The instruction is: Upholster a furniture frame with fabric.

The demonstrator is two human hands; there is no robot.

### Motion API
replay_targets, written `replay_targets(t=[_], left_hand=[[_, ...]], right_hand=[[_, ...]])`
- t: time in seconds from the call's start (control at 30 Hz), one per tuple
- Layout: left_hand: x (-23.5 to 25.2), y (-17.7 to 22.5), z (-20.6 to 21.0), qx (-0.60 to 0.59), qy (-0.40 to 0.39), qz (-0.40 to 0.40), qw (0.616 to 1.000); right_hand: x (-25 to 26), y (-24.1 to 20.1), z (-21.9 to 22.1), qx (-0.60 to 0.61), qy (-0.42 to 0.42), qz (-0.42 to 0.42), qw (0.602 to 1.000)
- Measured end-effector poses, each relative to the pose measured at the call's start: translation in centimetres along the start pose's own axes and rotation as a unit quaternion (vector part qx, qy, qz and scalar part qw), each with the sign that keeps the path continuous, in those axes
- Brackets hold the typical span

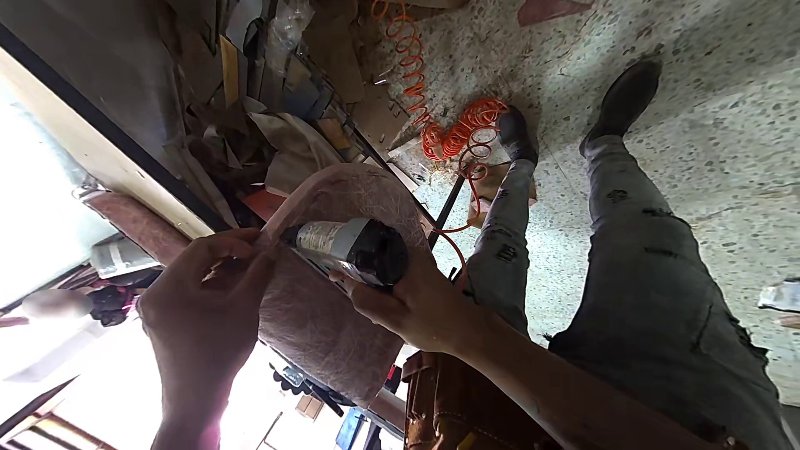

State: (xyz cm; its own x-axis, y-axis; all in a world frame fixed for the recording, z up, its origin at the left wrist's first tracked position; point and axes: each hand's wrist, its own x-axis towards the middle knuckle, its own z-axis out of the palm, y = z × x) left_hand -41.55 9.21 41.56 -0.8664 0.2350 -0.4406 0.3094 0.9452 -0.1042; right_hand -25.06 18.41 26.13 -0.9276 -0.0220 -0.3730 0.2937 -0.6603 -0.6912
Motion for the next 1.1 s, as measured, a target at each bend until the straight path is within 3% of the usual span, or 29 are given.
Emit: replay_targets(t=[0.1, 0.43, 0.7, 0.9, 1.0, 1.1], left_hand=[[0.1, -0.3, 0.1, -0.030, -0.002, -0.004, 1.000], [0.6, -1.7, 0.0, -0.083, -0.024, 0.011, 0.996], [0.6, -1.4, 0.1, -0.088, -0.011, 0.010, 0.996], [0.5, -2.1, 0.1, -0.098, -0.004, 0.030, 0.995], [0.1, -3.5, 0.0, -0.169, 0.041, 0.104, 0.979], [-2.1, -5.5, 0.0, -0.040, 0.185, 0.159, 0.969]], right_hand=[[-0.2, -0.1, 0.1, 0.038, -0.004, -0.002, 0.999], [-0.6, -0.2, 0.8, -0.048, 0.014, -0.005, 0.999], [-0.4, 0.8, -1.1, 0.041, 0.032, 0.024, 0.998], [0.4, 0.6, -0.5, -0.013, 0.031, 0.015, 0.999], [0.3, 0.6, -0.6, -0.006, 0.028, 0.005, 1.000], [-0.4, 0.8, -1.1, 0.041, 0.029, 0.021, 0.999]])
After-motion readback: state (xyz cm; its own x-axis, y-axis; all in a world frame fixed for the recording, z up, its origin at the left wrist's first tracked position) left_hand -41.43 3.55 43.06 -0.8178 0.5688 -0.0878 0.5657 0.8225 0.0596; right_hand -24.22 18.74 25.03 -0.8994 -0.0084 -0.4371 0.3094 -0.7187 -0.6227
